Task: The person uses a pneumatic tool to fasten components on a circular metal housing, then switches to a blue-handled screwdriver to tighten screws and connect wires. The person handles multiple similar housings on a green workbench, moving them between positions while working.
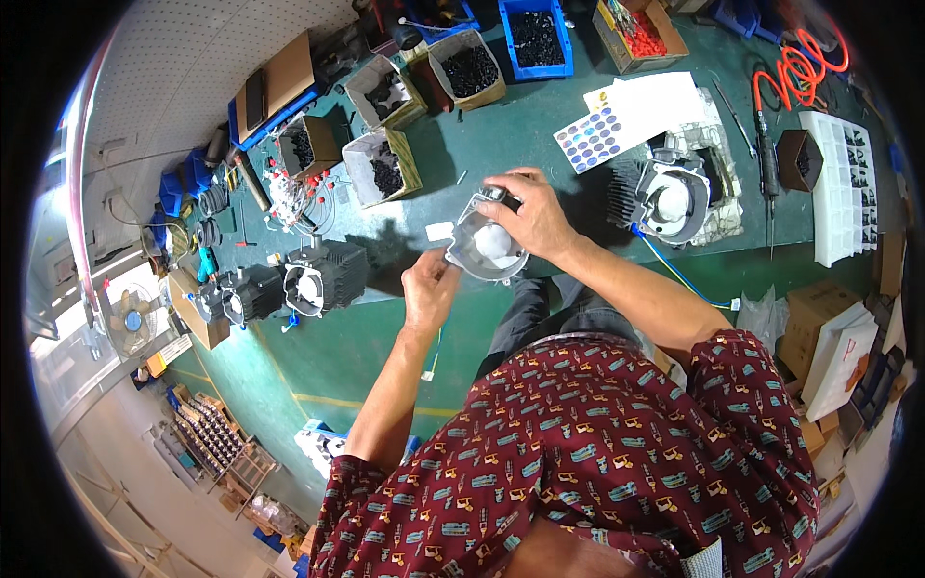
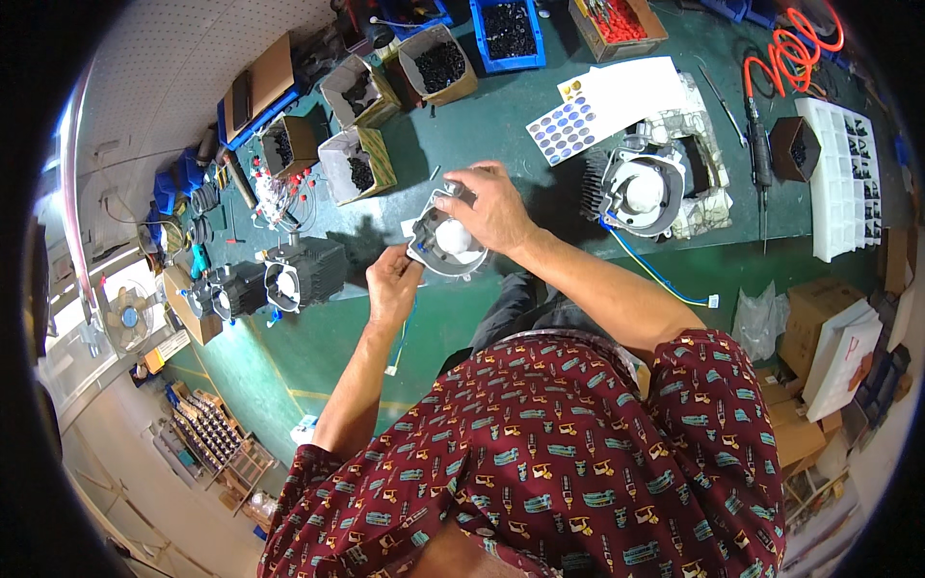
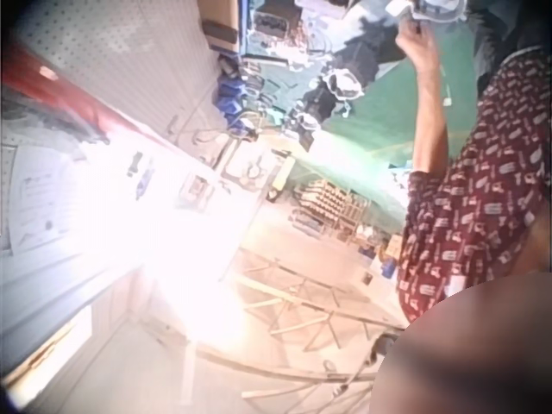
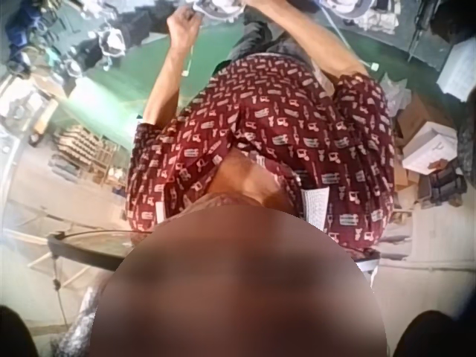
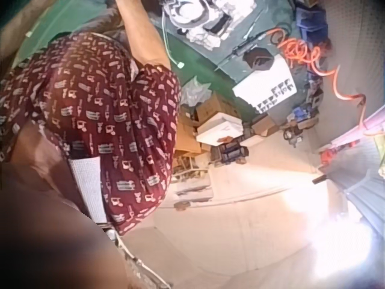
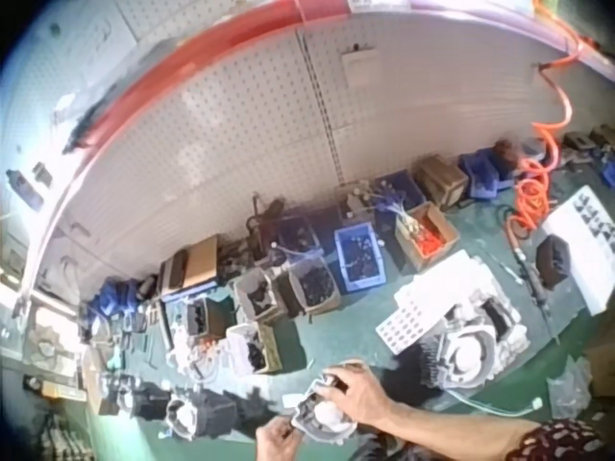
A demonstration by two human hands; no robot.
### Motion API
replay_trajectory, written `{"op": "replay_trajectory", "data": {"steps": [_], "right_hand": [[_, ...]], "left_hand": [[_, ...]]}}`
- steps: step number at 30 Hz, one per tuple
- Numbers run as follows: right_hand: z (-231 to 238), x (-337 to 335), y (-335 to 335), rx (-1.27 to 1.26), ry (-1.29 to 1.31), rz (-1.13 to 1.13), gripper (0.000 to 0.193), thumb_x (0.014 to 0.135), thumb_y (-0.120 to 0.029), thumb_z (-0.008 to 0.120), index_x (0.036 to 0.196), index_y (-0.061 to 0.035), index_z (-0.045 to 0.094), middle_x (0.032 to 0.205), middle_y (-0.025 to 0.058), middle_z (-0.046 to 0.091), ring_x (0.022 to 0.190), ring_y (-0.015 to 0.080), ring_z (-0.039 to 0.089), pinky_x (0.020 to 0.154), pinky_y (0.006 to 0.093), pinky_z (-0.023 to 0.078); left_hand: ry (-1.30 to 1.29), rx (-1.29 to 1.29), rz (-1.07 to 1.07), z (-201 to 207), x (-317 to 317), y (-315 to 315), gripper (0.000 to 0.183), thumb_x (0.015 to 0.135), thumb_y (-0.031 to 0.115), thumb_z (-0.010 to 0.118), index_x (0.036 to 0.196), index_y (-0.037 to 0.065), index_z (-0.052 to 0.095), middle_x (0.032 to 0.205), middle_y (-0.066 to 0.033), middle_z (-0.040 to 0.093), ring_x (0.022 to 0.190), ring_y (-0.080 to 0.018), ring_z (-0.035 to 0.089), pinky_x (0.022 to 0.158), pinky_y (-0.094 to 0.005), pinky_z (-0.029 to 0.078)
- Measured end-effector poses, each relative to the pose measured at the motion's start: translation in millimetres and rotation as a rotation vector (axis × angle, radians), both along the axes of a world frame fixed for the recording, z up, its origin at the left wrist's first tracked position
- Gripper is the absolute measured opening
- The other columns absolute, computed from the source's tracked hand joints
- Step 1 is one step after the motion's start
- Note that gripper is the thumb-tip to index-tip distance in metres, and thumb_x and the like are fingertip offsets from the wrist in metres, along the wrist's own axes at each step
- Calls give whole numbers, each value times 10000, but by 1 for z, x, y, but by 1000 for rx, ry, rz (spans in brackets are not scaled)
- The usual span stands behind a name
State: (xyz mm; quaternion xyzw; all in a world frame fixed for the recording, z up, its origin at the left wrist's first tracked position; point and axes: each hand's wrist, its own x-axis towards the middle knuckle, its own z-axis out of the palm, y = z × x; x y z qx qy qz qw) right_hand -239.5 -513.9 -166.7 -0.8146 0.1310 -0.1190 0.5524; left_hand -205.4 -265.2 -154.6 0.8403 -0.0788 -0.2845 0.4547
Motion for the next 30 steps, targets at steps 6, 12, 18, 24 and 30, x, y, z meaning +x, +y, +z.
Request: {"op": "replay_trajectory", "data": {"steps": [6, 12, 18, 24, 30], "right_hand": [[4, -2, 0, 33, 0, -22, 411, 850, -307, 796, 1131, -13, 744, 1137, 165, 726, 1169, 337, 576, 1008, 417, 488], [2, -2, 2, 34, -6, -6, 416, 846, -304, 804, 1137, -14, 737, 1113, 150, 722, 1174, 324, 575, 1011, 413, 490], [2, -2, 0, 25, 27, 10, 413, 850, -286, 812, 1147, -10, 731, 1121, 155, 724, 1157, 326, 587, 992, 412, 502], [0, 0, -4, 24, 41, -34, 436, 866, -336, 789, 1155, -17, 718, 1120, 200, 691, 1182, 353, 574, 989, 424, 506], [-1, -2, -2, -2, 44, -12, 447, 864, -348, 792, 1151, -15, 711, 1118, 199, 684, 1168, 341, 579, 974, 419, 515]], "left_hand": [[67, -187, 73, -1, -7, 3, 355, 962, -20, 650, 1313, -64, 631, 960, -52, 709, 810, -88, 639, 733, -261, 568], [64, -181, 130, -3, -12, 0, 338, 967, -31, 626, 1304, -58, 632, 971, -59, 708, 797, -90, 636, 715, -271, 585], [18, -1, 135, 11, -10, -16, 307, 927, -36, 628, 1233, -57, 653, 841, -35, 689, 690, -67, 594, 628, -255, 521], [-140, 12, 92, 3, -11, -19, 342, 899, -21, 663, 1240, -42, 647, 773, -44, 666, 665, -87, 599, 626, -278, 518], [-386, 267, -165, 16, -4, -15, 318, 908, -10, 652, 1225, -35, 649, 769, -60, 670, 664, -108, 619, 635, -283, 526]]}}
